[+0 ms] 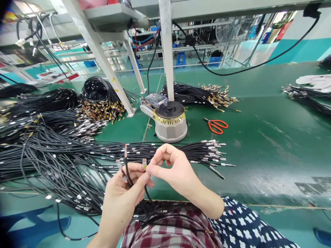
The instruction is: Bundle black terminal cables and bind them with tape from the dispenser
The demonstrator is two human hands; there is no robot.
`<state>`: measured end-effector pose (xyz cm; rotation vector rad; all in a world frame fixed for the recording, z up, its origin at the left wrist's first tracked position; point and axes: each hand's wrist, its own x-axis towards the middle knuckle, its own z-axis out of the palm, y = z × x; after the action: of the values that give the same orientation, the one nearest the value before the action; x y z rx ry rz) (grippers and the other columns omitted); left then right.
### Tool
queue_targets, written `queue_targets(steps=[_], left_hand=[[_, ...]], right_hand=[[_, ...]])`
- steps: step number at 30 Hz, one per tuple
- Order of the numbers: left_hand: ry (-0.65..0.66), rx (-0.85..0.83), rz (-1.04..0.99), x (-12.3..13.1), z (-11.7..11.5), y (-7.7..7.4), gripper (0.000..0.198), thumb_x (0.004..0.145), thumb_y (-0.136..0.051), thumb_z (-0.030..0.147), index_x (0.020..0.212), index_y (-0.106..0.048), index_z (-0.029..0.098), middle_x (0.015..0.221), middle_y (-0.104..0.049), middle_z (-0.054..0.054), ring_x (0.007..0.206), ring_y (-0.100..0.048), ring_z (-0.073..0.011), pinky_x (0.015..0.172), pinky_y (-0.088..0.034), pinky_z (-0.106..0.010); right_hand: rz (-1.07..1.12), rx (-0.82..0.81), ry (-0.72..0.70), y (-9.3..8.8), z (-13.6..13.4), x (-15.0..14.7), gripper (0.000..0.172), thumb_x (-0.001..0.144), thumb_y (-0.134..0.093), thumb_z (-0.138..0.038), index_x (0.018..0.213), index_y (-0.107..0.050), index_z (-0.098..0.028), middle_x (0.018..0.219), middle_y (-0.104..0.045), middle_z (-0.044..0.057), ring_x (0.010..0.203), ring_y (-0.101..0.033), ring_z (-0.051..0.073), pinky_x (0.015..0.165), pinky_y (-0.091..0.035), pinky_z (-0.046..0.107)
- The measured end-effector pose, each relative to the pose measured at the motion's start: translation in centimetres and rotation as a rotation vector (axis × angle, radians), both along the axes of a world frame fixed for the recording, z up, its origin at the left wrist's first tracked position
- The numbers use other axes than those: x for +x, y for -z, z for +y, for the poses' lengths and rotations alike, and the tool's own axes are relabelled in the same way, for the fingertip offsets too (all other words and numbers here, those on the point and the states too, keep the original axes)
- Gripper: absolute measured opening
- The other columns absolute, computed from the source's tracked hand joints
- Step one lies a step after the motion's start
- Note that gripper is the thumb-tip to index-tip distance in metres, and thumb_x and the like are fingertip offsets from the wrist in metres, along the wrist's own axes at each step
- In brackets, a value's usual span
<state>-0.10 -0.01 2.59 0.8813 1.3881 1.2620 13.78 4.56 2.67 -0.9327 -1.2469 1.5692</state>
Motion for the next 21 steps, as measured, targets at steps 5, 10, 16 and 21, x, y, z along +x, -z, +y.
queue_targets(steps=[5,10,16,21], left_hand=[[0.026,-0.010,-0.010,-0.2,-0.1,0.1,0.027,0.070,-0.078,0.033,0.083,-0.062,0.016,0.054,-0.066,-0.003,0.039,-0.047,-0.0073,0.037,-0.028,-0.018],[0.049,-0.015,-0.025,-0.3,-0.2,0.4,0.026,0.071,-0.077,0.034,0.084,-0.063,0.015,0.054,-0.066,-0.003,0.038,-0.043,-0.0059,0.037,-0.028,-0.017],[0.066,-0.012,-0.030,-0.4,-0.3,0.4,0.024,0.073,-0.076,0.033,0.082,-0.063,0.015,0.054,-0.066,-0.002,0.036,-0.038,-0.0040,0.038,-0.028,-0.017],[0.068,-0.009,-0.032,-0.3,-0.4,0.2,0.023,0.073,-0.075,0.032,0.083,-0.063,0.015,0.053,-0.065,-0.002,0.036,-0.036,-0.0034,0.037,-0.027,-0.016]], right_hand=[[-0.045,0.019,-0.034,-0.5,0.2,0.3,0.027,0.071,-0.077,-0.025,0.074,-0.050,-0.020,0.072,-0.064,-0.001,0.068,-0.058,0.014,0.067,-0.045,0.030],[-0.113,0.086,-0.052,-0.5,0.5,0.6,0.023,0.073,-0.073,-0.018,0.076,-0.051,-0.020,0.075,-0.065,-0.001,0.070,-0.057,0.014,0.070,-0.045,0.030],[-0.132,0.119,-0.053,-0.9,0.6,0.7,0.022,0.072,-0.073,-0.018,0.075,-0.051,-0.020,0.073,-0.065,-0.002,0.069,-0.057,0.013,0.071,-0.044,0.031],[-0.160,0.142,-0.049,-1.3,0.6,0.7,0.023,0.071,-0.073,-0.015,0.074,-0.051,-0.020,0.072,-0.064,-0.002,0.068,-0.057,0.013,0.071,-0.044,0.030]])
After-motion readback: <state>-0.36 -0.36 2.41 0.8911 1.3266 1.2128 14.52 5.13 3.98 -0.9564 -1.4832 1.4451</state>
